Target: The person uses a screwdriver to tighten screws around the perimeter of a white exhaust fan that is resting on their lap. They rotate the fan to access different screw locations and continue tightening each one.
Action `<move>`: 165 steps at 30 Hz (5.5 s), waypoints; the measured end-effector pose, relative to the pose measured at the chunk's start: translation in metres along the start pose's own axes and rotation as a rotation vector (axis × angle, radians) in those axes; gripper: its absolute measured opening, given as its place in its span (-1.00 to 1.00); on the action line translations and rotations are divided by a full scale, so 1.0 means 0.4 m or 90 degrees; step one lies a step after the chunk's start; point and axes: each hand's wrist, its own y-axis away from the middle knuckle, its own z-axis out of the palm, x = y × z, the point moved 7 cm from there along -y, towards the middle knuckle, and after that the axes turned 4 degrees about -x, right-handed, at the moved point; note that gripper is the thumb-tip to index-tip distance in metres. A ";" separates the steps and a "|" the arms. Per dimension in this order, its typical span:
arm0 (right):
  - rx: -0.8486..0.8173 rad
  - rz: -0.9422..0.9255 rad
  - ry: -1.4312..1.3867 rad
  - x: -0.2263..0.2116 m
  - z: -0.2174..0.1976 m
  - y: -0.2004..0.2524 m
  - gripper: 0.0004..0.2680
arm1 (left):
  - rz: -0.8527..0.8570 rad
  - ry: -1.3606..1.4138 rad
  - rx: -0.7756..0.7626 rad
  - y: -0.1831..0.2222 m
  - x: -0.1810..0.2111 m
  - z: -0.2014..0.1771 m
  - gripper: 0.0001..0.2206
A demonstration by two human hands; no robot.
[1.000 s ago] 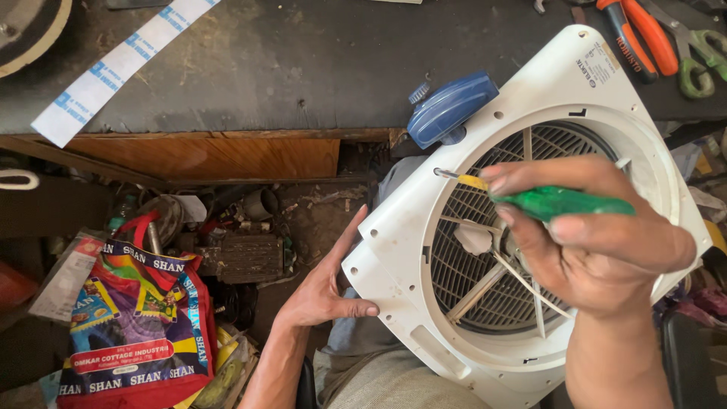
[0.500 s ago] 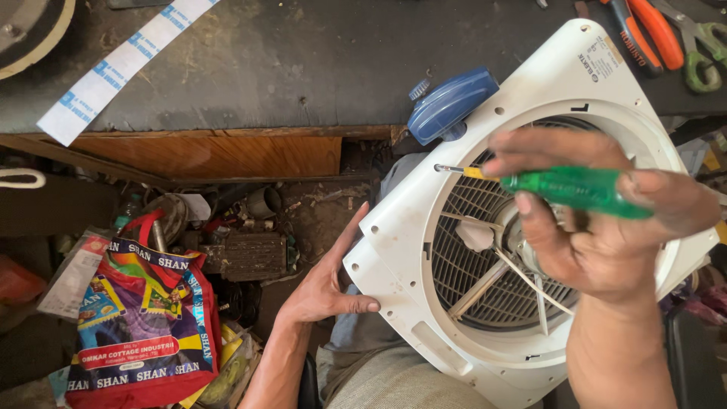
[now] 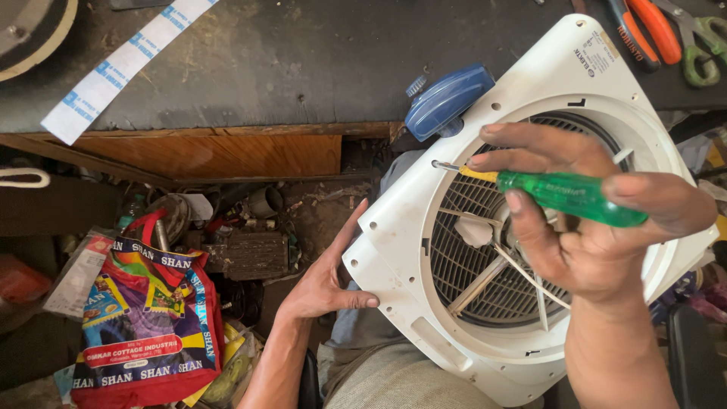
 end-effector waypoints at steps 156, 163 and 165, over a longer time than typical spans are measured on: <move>-0.083 -0.097 0.247 -0.098 -0.043 -0.091 -0.72 | 0.052 0.262 0.003 -0.009 -0.018 0.022 -0.06; 0.064 -0.068 0.181 -0.040 -0.014 -0.031 -0.58 | 0.058 0.263 -0.001 -0.013 -0.022 0.023 -0.05; 0.085 -0.072 0.249 -0.038 -0.011 -0.020 -0.54 | 0.058 0.271 -0.002 -0.011 -0.025 0.024 -0.05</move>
